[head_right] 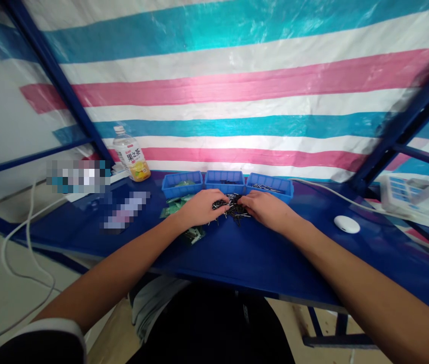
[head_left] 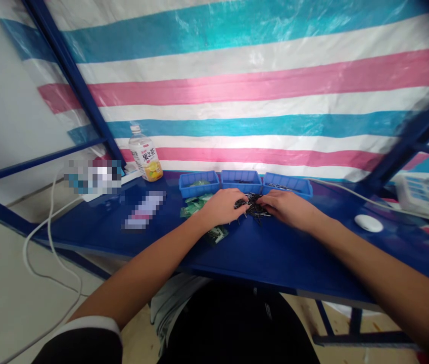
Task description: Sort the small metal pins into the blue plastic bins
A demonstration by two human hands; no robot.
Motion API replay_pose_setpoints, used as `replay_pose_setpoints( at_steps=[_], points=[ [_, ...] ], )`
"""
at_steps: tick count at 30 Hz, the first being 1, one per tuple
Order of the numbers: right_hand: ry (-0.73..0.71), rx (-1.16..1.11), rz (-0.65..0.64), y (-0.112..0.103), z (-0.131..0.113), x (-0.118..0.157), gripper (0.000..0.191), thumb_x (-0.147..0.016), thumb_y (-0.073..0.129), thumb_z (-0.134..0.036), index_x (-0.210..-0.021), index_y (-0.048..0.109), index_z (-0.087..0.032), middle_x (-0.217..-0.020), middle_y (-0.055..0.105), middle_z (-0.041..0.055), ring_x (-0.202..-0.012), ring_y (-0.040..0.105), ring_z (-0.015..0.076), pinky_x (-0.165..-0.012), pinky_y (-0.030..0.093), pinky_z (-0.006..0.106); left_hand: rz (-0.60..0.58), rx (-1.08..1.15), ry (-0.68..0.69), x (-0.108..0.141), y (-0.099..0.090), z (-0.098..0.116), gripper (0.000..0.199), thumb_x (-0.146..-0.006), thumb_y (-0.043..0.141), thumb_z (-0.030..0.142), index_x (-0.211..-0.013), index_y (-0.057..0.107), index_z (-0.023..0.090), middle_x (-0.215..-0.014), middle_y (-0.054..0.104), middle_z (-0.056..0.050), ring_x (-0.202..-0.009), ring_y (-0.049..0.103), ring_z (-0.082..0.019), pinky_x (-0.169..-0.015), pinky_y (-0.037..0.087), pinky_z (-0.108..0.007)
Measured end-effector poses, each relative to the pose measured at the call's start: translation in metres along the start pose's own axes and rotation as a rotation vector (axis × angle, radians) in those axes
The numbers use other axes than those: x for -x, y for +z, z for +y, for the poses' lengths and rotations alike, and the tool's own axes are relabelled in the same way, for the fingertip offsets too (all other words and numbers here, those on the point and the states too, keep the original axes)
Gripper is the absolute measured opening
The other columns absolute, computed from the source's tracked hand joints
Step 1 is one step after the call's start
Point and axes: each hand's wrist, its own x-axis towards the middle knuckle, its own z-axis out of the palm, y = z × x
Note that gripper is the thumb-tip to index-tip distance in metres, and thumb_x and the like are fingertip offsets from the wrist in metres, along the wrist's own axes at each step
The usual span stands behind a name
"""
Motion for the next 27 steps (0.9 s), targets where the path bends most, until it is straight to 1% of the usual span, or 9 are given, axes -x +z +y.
replay_pose_setpoints(
  at_steps=[2,4,7,9,11,13,19,23,27],
  points=[
    [0.017,-0.015,0.029,0.000,0.000,0.000,0.032,-0.099,0.053,-0.013,-0.121,0.074,-0.022,-0.108,0.078,0.0120,-0.102,0.071,0.0296,-0.088,0.055,0.042,0.006,0.000,0.000,0.000,0.001,-0.001,0.027,-0.106,0.058,0.036,-0.119,0.076,0.020,-0.118,0.077,-0.009,-0.111,0.072,-0.026,-0.101,0.056,-0.042],
    [0.065,-0.071,0.090,-0.001,-0.002,-0.001,0.036,-0.095,0.057,-0.013,-0.125,0.073,-0.023,-0.110,0.078,0.0109,-0.103,0.071,0.0291,-0.092,0.056,0.043,0.023,0.001,-0.003,0.000,0.002,-0.001,0.027,-0.106,0.059,0.036,-0.120,0.075,0.020,-0.120,0.077,-0.009,-0.115,0.071,-0.027,-0.104,0.055,-0.044],
    [0.166,-0.201,0.218,0.000,-0.009,-0.003,0.044,-0.093,0.060,-0.016,-0.135,0.069,-0.026,-0.109,0.077,0.0081,-0.096,0.072,0.0258,-0.087,0.059,0.041,0.065,0.027,-0.002,-0.001,0.004,0.000,0.028,-0.106,0.059,0.035,-0.124,0.073,0.019,-0.124,0.077,-0.010,-0.123,0.069,-0.028,-0.109,0.053,-0.046],
    [0.213,-0.275,0.295,0.001,-0.014,-0.005,0.043,-0.095,0.058,-0.020,-0.136,0.070,-0.026,-0.107,0.077,0.0073,-0.092,0.072,0.0243,-0.081,0.060,0.040,0.083,0.055,0.008,-0.001,0.004,0.001,0.030,-0.106,0.059,0.034,-0.129,0.071,0.019,-0.127,0.077,-0.010,-0.124,0.069,-0.028,-0.110,0.053,-0.047],
    [0.238,-0.311,0.342,0.003,-0.018,-0.007,0.039,-0.097,0.057,-0.023,-0.132,0.073,-0.026,-0.104,0.076,0.0072,-0.090,0.072,0.0240,-0.077,0.060,0.039,0.093,0.072,0.012,-0.001,0.004,0.002,0.032,-0.106,0.059,0.034,-0.134,0.068,0.020,-0.127,0.078,-0.009,-0.124,0.070,-0.028,-0.111,0.053,-0.048],
    [0.256,-0.323,0.358,0.005,-0.020,-0.009,0.035,-0.097,0.057,-0.024,-0.126,0.076,-0.026,-0.101,0.077,0.0068,-0.088,0.072,0.0238,-0.075,0.059,0.039,0.098,0.077,0.009,-0.001,0.004,0.002,0.035,-0.106,0.060,0.034,-0.137,0.066,0.021,-0.126,0.078,-0.009,-0.123,0.070,-0.028,-0.112,0.053,-0.049],
    [0.306,-0.361,0.389,0.006,-0.021,-0.010,0.019,-0.097,0.066,-0.031,-0.108,0.080,-0.025,-0.103,0.082,0.0056,-0.088,0.076,0.0238,-0.079,0.061,0.039,0.095,0.087,0.010,-0.001,0.002,0.004,0.038,-0.106,0.058,0.034,-0.141,0.064,0.019,-0.124,0.079,-0.009,-0.123,0.071,-0.028,-0.112,0.053,-0.047],
    [0.258,-0.351,0.437,0.005,-0.024,-0.011,0.020,-0.099,0.068,-0.038,-0.104,0.081,-0.025,-0.106,0.080,0.0079,-0.090,0.075,0.0238,-0.078,0.061,0.038,0.106,0.101,0.004,-0.001,0.001,0.006,0.043,-0.107,0.055,0.034,-0.147,0.062,0.019,-0.124,0.080,-0.009,-0.116,0.074,-0.027,-0.108,0.055,-0.045],
    [0.239,-0.369,0.474,0.007,-0.027,-0.013,0.019,-0.099,0.068,-0.039,-0.101,0.080,-0.025,-0.103,0.078,0.0076,-0.088,0.073,0.0221,-0.076,0.061,0.037,0.124,0.115,0.004,-0.001,0.000,0.007,0.042,-0.108,0.052,0.031,-0.147,0.065,0.021,-0.128,0.079,-0.008,-0.122,0.072,-0.027,-0.109,0.055,-0.043]
  ],
)
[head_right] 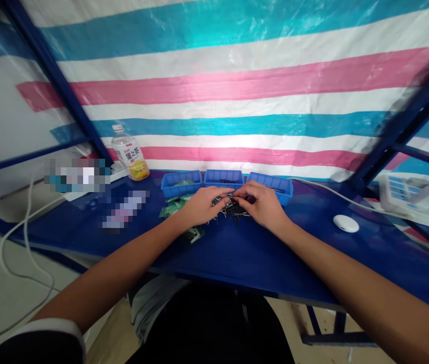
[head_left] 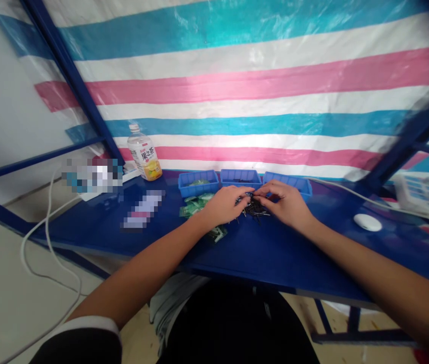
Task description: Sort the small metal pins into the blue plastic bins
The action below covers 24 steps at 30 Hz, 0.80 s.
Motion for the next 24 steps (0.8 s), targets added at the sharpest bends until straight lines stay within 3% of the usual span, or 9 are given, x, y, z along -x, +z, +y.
replay_pose_setpoints(
  at_steps=[6,12,17,21,24],
  points=[
    [-0.038,-0.002,-0.044,0.004,0.001,0.002,0.017,-0.100,0.066,-0.036,-0.101,0.079,-0.025,-0.106,0.078,0.0076,-0.088,0.073,0.0225,-0.076,0.061,0.038,-0.002,0.080,-0.004,-0.002,-0.001,0.001,0.040,-0.107,0.050,0.024,-0.142,0.071,0.023,-0.125,0.081,-0.007,-0.111,0.076,-0.025,-0.106,0.058,-0.043],
    [-0.066,-0.018,-0.075,0.004,-0.004,0.003,0.020,-0.102,0.062,-0.033,-0.110,0.080,-0.027,-0.113,0.079,0.0066,-0.093,0.074,0.0229,-0.081,0.062,0.040,0.063,0.176,-0.063,-0.003,-0.003,0.003,0.034,-0.101,0.062,0.023,-0.132,0.077,0.025,-0.132,0.079,-0.004,-0.121,0.075,-0.023,-0.110,0.059,-0.042],
    [-0.007,-0.005,-0.069,0.003,-0.009,0.005,0.024,-0.104,0.058,-0.036,-0.115,0.077,-0.026,-0.110,0.081,0.0069,-0.087,0.074,0.0225,-0.072,0.060,0.038,0.099,0.234,-0.139,-0.004,-0.008,0.006,0.025,-0.100,0.067,0.027,-0.120,0.081,0.026,-0.125,0.081,-0.003,-0.117,0.077,-0.024,-0.107,0.062,-0.042],
    [0.017,-0.018,-0.041,0.003,-0.010,0.005,0.025,-0.102,0.061,-0.039,-0.115,0.076,-0.024,-0.108,0.080,0.0086,-0.087,0.074,0.0230,-0.069,0.059,0.036,0.131,0.290,-0.157,-0.005,-0.009,0.006,0.021,-0.098,0.067,0.022,-0.116,0.078,0.022,-0.118,0.083,-0.006,-0.110,0.079,-0.022,-0.103,0.064,-0.041],
    [0.026,-0.034,-0.028,0.004,-0.008,0.005,0.025,-0.103,0.061,-0.041,-0.113,0.076,-0.024,-0.106,0.080,0.0087,-0.089,0.074,0.0238,-0.069,0.060,0.036,0.166,0.338,-0.154,-0.005,-0.006,0.003,0.031,-0.096,0.067,0.017,-0.127,0.067,0.021,-0.113,0.082,-0.008,-0.107,0.079,-0.021,-0.102,0.064,-0.040]
  ],
)
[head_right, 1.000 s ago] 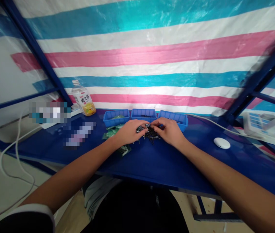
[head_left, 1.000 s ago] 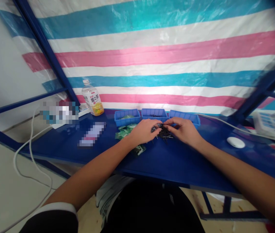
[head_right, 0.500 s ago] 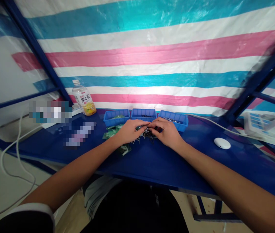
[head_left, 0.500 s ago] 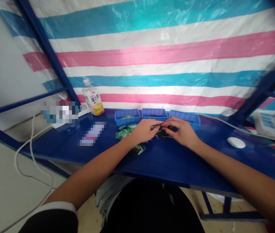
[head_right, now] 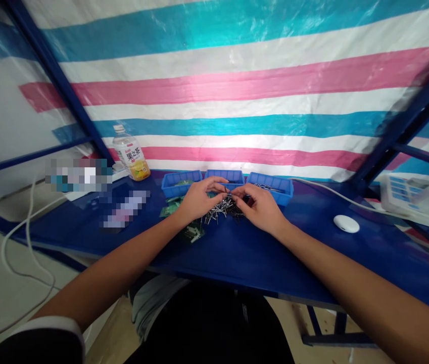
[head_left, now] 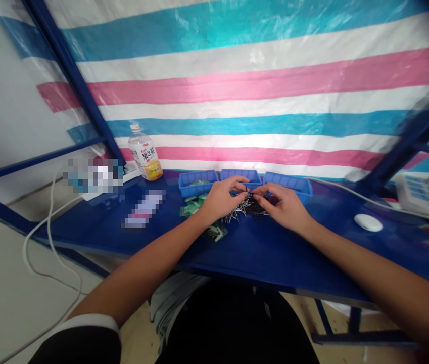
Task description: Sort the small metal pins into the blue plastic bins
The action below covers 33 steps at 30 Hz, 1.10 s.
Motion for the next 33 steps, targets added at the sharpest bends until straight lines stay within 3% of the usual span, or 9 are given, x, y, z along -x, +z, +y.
replay_pose_setpoints(
  at_steps=[4,8,12,20,26,33],
  points=[
    [0.000,-0.034,0.027,0.001,0.002,-0.001,0.027,-0.103,0.064,-0.046,-0.114,0.076,-0.025,-0.101,0.079,0.0078,-0.085,0.074,0.0242,-0.067,0.060,0.037,0.042,0.081,0.011,0.001,0.002,-0.004,0.052,-0.091,0.073,0.015,-0.139,0.054,0.022,-0.106,0.081,-0.007,-0.101,0.080,-0.021,-0.098,0.065,-0.040],
    [-0.024,-0.085,0.011,0.002,0.000,-0.001,0.033,-0.098,0.071,-0.050,-0.122,0.075,-0.027,-0.101,0.078,0.0075,-0.086,0.074,0.0246,-0.066,0.060,0.037,0.008,0.079,0.018,0.003,0.004,-0.003,0.053,-0.088,0.074,0.014,-0.137,0.055,0.022,-0.105,0.080,-0.007,-0.097,0.081,-0.022,-0.092,0.066,-0.038],
    [-0.043,-0.082,-0.050,0.002,-0.003,-0.001,0.023,-0.099,0.070,-0.046,-0.108,0.078,-0.027,-0.101,0.079,0.0062,-0.076,0.072,0.0204,-0.064,0.058,0.035,-0.013,0.074,0.041,0.003,0.005,-0.001,0.058,-0.086,0.072,0.011,-0.141,0.053,0.020,-0.105,0.080,-0.006,-0.095,0.081,-0.021,-0.091,0.065,-0.035],
    [0.041,-0.033,-0.008,0.002,0.008,-0.001,0.019,-0.098,0.070,-0.041,-0.104,0.078,-0.025,-0.097,0.080,0.0046,-0.076,0.072,0.0201,-0.067,0.057,0.036,0.009,0.093,0.099,0.002,0.003,-0.004,0.054,-0.092,0.071,0.017,-0.143,0.055,0.021,-0.108,0.079,-0.006,-0.097,0.080,-0.020,-0.093,0.066,-0.035],
    [0.077,-0.035,-0.080,0.003,0.007,-0.002,0.022,-0.097,0.070,-0.044,-0.102,0.080,-0.025,-0.091,0.078,0.0037,-0.072,0.067,0.0186,-0.067,0.052,0.035,0.045,0.102,0.153,0.002,0.006,-0.003,0.050,-0.093,0.069,0.015,-0.141,0.057,0.020,-0.108,0.079,-0.007,-0.097,0.079,-0.019,-0.096,0.066,-0.038],
    [0.082,-0.110,-0.130,0.007,0.009,-0.002,0.027,-0.099,0.066,-0.049,-0.102,0.080,-0.026,-0.094,0.077,0.0040,-0.079,0.067,0.0212,-0.071,0.052,0.036,0.039,0.148,0.145,0.002,0.006,0.000,0.053,-0.093,0.069,0.014,-0.144,0.056,0.019,-0.113,0.077,-0.010,-0.097,0.080,-0.018,-0.094,0.066,-0.035]
  ],
)
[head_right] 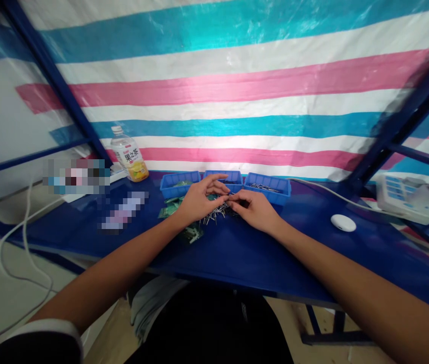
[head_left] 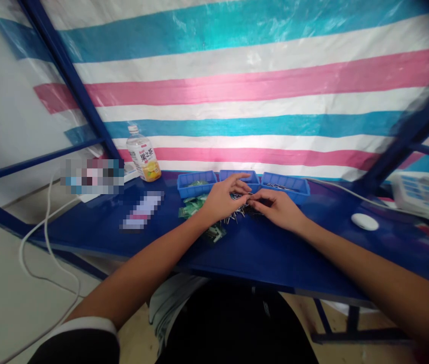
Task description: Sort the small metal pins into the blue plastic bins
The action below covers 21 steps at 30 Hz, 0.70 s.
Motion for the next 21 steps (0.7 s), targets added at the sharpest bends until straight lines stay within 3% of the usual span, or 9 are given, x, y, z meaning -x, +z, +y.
replay_pose_setpoints(
  at_steps=[6,14,17,21],
  points=[
    [0.130,-0.177,0.047,-0.002,0.004,-0.004,0.031,-0.099,0.065,-0.054,-0.103,0.074,-0.024,-0.090,0.077,0.0044,-0.082,0.070,0.0221,-0.077,0.057,0.038,-0.051,-0.306,0.025,0.001,-0.002,-0.012,0.045,-0.095,0.071,0.020,-0.139,0.061,0.019,-0.122,0.077,-0.010,-0.110,0.076,-0.023,-0.103,0.062,-0.043],
    [0.310,-0.266,0.197,-0.002,0.016,-0.026,0.043,-0.097,0.063,-0.064,-0.102,0.072,-0.022,-0.080,0.075,0.0047,-0.058,0.060,0.0154,-0.051,0.045,0.029,-0.240,-0.516,0.044,0.005,0.001,-0.022,0.024,-0.101,0.067,0.027,-0.122,0.071,0.017,-0.121,0.077,-0.011,-0.117,0.071,-0.027,-0.106,0.058,-0.045],
    [0.312,-0.157,0.202,-0.004,0.018,-0.031,0.052,-0.099,0.056,-0.070,-0.087,0.071,-0.022,-0.069,0.071,0.0040,-0.050,0.057,0.0153,-0.052,0.044,0.031,-0.246,-0.517,0.036,0.005,0.000,-0.022,0.024,-0.100,0.067,0.027,-0.121,0.072,0.017,-0.122,0.077,-0.011,-0.118,0.071,-0.028,-0.107,0.057,-0.046],
    [0.124,0.203,0.198,-0.012,0.015,-0.026,0.044,-0.104,0.055,-0.060,-0.085,0.071,-0.024,-0.072,0.074,0.0059,-0.060,0.064,0.0211,-0.062,0.048,0.036,-0.243,-0.516,0.032,0.005,-0.001,-0.022,0.024,-0.101,0.066,0.027,-0.121,0.072,0.017,-0.121,0.077,-0.011,-0.117,0.071,-0.028,-0.107,0.057,-0.046]
  ],
)
